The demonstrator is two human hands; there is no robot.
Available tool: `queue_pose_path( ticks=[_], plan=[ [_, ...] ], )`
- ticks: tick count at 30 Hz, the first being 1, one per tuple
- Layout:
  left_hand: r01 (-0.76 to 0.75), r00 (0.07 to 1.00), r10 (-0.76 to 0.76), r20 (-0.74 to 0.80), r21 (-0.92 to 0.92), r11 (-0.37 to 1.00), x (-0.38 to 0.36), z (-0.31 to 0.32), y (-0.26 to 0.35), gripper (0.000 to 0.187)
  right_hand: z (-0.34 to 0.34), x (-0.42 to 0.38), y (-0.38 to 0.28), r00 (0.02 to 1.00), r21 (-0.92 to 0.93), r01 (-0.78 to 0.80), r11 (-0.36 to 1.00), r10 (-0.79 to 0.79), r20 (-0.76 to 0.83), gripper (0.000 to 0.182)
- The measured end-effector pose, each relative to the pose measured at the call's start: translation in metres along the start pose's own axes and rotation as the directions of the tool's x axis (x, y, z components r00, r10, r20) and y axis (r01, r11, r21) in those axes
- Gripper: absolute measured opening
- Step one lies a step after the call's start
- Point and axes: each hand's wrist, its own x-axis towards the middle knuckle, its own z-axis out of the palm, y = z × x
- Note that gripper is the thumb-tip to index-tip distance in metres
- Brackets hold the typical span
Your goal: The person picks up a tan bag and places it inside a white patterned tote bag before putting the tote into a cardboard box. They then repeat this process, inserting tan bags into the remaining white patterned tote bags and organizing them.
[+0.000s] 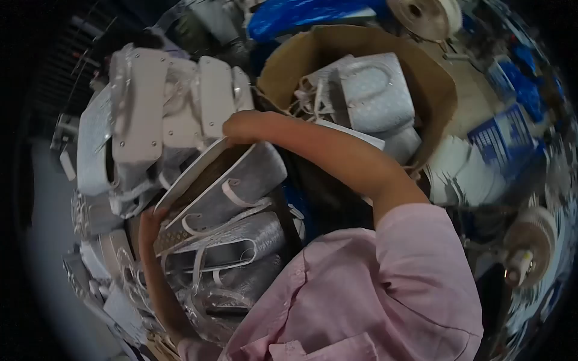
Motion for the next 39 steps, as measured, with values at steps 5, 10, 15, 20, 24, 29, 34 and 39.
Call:
queue_pose_path(
  ticks=[5,10,15,20,24,29,34,39],
  plan=[
    [0.426,0.904,-0.413,0.112,-0.158,0.891,0.001,-0.013,0.0,0.033,-0.008,-0.003,0.03,0.989,0.367,0.078,0.927,-0.118,0.086,0.04],
    [0.321,0.947,-0.304,0.106,-0.246,0.915,0.004,-0.014,0.053,0.031,0.007,-0.035,0.049,1.0,0.489,0.024,0.872,-0.024,-0.006,0.03],
    [0.279,0.948,-0.289,0.136,0.086,0.956,0.02,0.012,0.193,0.02,0.058,-0.088,0.16,0.99,0.442,0.046,0.896,0.018,-0.14,0.025],
    [-0.038,0.989,-0.017,0.147,0.363,0.931,0.021,0.047,0.355,0.017,0.034,-0.207,0.189,0.943,0.889,0.044,0.455,0.276,-0.188,0.026],
    [-0.599,0.745,0.666,0.028,0.467,0.651,0.039,0.086,0.443,0.016,0.061,-0.248,0.277,0.908,0.903,0.205,0.377,0.271,-0.319,0.037],
    [-0.572,0.708,0.706,-0.012,0.578,0.583,0.034,0.12,0.538,0.018,0.094,-0.257,0.344,0.767,0.452,0.286,0.845,0.081,-0.637,0.046],
    [-0.453,0.533,0.839,-0.111,0.799,0.394,-0.01,0.087,0.543,0.014,0.015,-0.223,0.368,0.704,0.773,0.634,0.028,0.392,-0.592,0.05],
    [-0.403,0.647,0.669,-0.366,0.58,0.708,-0.037,-0.02,0.503,0.023,-0.128,-0.214,0.251,0.261,0.399,0.798,0.451,0.337,-0.904,0.059]
  ],
)
